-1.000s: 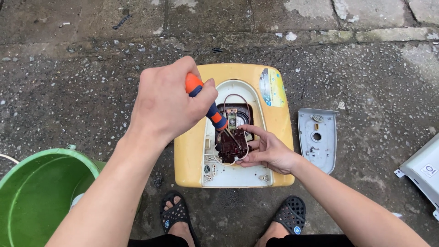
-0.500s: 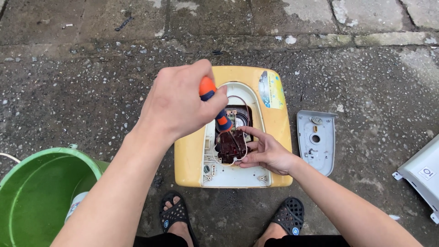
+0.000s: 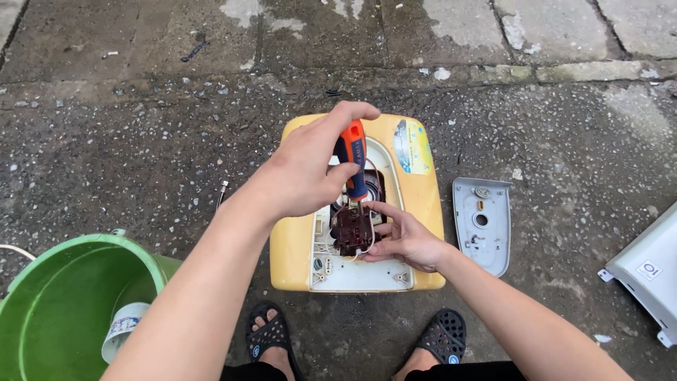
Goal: Disassembling a small yellow appliance to repair internal electrical components using a screwdriver.
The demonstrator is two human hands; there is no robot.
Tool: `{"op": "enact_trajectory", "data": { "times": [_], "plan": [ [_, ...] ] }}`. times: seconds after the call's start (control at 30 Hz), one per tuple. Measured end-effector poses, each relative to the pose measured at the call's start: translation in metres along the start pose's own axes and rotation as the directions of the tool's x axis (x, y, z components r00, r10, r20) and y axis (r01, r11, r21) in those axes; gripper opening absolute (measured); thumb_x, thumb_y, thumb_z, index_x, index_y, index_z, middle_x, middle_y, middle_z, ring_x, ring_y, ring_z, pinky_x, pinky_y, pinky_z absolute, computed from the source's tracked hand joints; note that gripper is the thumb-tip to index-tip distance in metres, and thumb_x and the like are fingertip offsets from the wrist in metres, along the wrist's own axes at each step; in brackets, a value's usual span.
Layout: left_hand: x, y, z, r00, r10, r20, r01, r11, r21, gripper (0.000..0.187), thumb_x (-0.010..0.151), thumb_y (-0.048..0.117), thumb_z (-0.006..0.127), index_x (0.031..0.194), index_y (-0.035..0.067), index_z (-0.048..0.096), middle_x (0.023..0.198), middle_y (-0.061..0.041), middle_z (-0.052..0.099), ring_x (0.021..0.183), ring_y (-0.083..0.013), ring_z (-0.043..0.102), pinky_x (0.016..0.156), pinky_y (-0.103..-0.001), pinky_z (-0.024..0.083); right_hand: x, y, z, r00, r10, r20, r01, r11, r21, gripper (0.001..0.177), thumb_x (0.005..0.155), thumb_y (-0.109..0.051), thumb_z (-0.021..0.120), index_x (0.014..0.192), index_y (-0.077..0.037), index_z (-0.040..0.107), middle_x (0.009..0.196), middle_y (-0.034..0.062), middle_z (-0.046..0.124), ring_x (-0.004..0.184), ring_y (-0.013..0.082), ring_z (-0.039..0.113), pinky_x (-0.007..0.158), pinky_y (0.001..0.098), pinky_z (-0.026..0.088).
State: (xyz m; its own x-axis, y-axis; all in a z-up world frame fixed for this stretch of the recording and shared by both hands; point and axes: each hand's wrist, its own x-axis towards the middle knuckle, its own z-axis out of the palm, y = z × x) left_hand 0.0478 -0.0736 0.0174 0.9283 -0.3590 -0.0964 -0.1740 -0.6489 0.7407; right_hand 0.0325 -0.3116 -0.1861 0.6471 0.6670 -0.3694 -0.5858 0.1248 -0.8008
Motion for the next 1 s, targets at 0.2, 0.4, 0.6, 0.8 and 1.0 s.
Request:
{"op": "enact_trajectory", "data": {
  "times": [0.2,0.4,0.6,0.8,1.0],
  "plan": [
    [0.01,-0.014,0.015,0.995,-0.015,-0.099,0.018,0.999,0.028,0.05,0.089,0.013,0.071,0.133,0.022,0.048,0.104,-0.011,0.065,0.103,-0.0308,0.071,0.079,-0.041,0.066,-0.002,-0.003,0.015,0.995,-0.021,-0.098,0.016,0.999,-0.05,0.09,0.078,0.017,0.072,0.156,-0.011,0.039,0.109,0.0275,0.072,0.093,0.0409,0.076,0.079,0.0511,0.067],
    [-0.003,-0.007,0.023,0.988,0.001,-0.152,0.021,0.99,0.141,0.048,0.083,0.019,0.08,0.121,0.016,0.05,0.102,-0.015,0.066,0.099,-0.0369,0.072,0.082,-0.052,0.064,0.0,0.005,0.008,0.993,0.005,-0.121,-0.012,0.998,-0.055,0.088,0.079,0.017,0.072,0.155,-0.011,0.039,0.11,0.0261,0.072,0.095,0.04,0.076,0.083,0.0515,0.066],
    [-0.019,0.016,0.031,0.979,0.009,-0.202,0.03,0.981,0.189,0.048,0.079,0.023,0.085,0.109,0.009,0.051,0.092,-0.018,0.065,0.087,-0.0382,0.074,0.072,-0.053,0.065,0.019,0.024,-0.012,0.981,0.034,-0.191,-0.039,0.999,-0.026,0.079,0.079,0.01,0.075,0.15,-0.008,0.046,0.109,0.0286,0.072,0.095,0.0399,0.076,0.083,0.0566,0.065],
    [-0.032,0.015,0.043,0.954,0.097,-0.285,-0.039,0.979,0.201,0.053,0.073,0.022,0.09,0.103,0.005,0.05,0.092,-0.02,0.064,0.082,-0.0439,0.074,0.069,-0.057,0.064,0.017,0.029,-0.013,0.973,0.0,-0.232,-0.004,1.0,-0.016,0.081,0.078,0.014,0.074,0.151,-0.005,0.044,0.104,0.0272,0.071,0.09,0.039,0.076,0.082,0.0578,0.065],
    [-0.036,0.023,0.045,0.951,0.232,-0.205,-0.139,0.912,0.386,0.048,0.079,0.033,0.085,0.114,0.018,0.056,0.117,-0.005,0.064,0.092,-0.0409,0.074,0.08,-0.059,0.063,0.005,0.019,0.003,0.969,0.029,-0.247,-0.028,1.0,0.007,0.07,0.08,0.011,0.072,0.144,-0.005,0.05,0.109,0.0206,0.07,0.096,0.0352,0.075,0.086,0.0526,0.065]
  ]
}}
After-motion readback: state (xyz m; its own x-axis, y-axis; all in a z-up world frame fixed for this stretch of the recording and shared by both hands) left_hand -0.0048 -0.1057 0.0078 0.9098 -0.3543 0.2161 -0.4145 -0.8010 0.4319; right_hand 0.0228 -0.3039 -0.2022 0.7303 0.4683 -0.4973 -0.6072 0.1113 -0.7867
